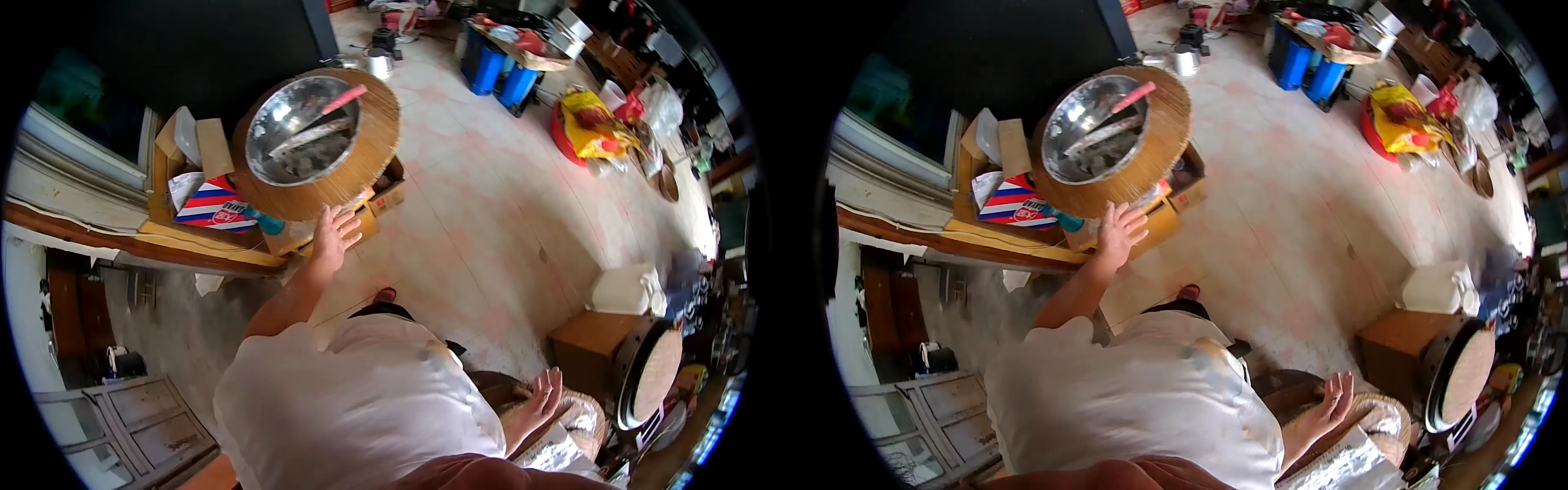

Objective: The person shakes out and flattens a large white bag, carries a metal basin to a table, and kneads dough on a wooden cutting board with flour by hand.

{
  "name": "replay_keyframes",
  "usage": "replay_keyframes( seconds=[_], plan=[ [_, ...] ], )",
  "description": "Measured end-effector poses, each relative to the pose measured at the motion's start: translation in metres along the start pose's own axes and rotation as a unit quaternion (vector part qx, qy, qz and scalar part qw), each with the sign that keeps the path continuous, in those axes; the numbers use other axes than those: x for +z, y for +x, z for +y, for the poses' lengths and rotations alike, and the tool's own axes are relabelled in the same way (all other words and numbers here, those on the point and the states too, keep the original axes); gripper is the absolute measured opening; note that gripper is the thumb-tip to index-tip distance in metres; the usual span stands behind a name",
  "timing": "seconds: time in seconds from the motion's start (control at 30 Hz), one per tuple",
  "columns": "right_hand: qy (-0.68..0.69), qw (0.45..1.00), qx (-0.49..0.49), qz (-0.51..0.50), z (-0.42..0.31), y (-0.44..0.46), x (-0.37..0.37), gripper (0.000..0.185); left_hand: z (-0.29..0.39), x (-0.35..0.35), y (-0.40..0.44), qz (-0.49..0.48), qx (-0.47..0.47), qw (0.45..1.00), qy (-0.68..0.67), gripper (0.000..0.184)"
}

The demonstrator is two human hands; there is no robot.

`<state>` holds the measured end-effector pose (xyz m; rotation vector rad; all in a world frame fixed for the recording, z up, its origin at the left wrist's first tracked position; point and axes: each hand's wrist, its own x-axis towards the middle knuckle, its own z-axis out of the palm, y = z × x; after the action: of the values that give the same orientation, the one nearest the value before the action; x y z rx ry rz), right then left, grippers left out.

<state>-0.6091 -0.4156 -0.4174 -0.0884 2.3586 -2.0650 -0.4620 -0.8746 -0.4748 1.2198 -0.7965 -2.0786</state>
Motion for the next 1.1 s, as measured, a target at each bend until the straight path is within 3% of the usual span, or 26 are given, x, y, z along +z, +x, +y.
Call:
replay_keyframes(
  seconds=[0.2, 0.37, 0.43, 0.47, 0.5, 0.57, 0.67, 0.77, 0.83, 0.97, 1.1],
  plan=[
    [-0.026, 0.985, 0.002, -0.171, -0.009, 0.021, 0.127, 0.031, 0.069, -0.041, 0.02, 0.066, -0.007, 0.992, -0.107, 0.076],
    [-0.001, 0.969, -0.006, -0.248, -0.008, 0.038, 0.185, 0.028, 0.097, -0.063, 0.049, 0.127, -0.042, 0.98, -0.144, 0.071],
    [-0.033, 0.958, 0.002, -0.284, -0.01, 0.042, 0.205, 0.027, 0.097, -0.075, 0.065, 0.085, -0.079, 0.984, -0.138, 0.063],
    [-0.006, 0.954, 0.001, -0.301, -0.011, 0.044, 0.214, 0.025, 0.095, -0.083, 0.073, 0.021, -0.092, 0.986, -0.137, 0.047],
    [-0.008, 0.951, 0.001, -0.31, -0.01, 0.046, 0.222, 0.025, 0.09, -0.087, 0.08, 0.028, -0.09, 0.985, -0.144, 0.047],
    [-0.018, 0.934, 0.012, -0.357, -0.007, 0.054, 0.238, 0.024, 0.081, -0.086, 0.091, -0.003, 0.002, 0.983, -0.184, 0.029],
    [-0.037, 0.91, 0.008, -0.412, -0.002, 0.077, 0.266, 0.024, 0.084, -0.076, 0.081, 0.082, -0.007, 0.974, -0.211, 0.03],
    [0.005, 0.882, 0.022, -0.47, 0.0, 0.102, 0.291, 0.024, 0.083, -0.07, 0.043, 0.179, -0.051, 0.96, -0.209, 0.03],
    [-0.033, 0.848, -0.037, -0.527, -0.004, 0.116, 0.312, 0.024, 0.076, -0.072, 0.002, 0.265, -0.051, 0.95, -0.158, 0.031],
    [0.004, 0.796, -0.067, -0.601, -0.005, 0.132, 0.367, 0.024, 0.053, -0.1, -0.085, 0.254, -0.01, 0.93, -0.265, 0.015],
    [-0.007, 0.745, -0.048, -0.666, -0.027, 0.1, 0.434, 0.023, 0.007, -0.145, -0.172, 0.368, 0.002, 0.887, -0.277, 0.02]
  ],
)
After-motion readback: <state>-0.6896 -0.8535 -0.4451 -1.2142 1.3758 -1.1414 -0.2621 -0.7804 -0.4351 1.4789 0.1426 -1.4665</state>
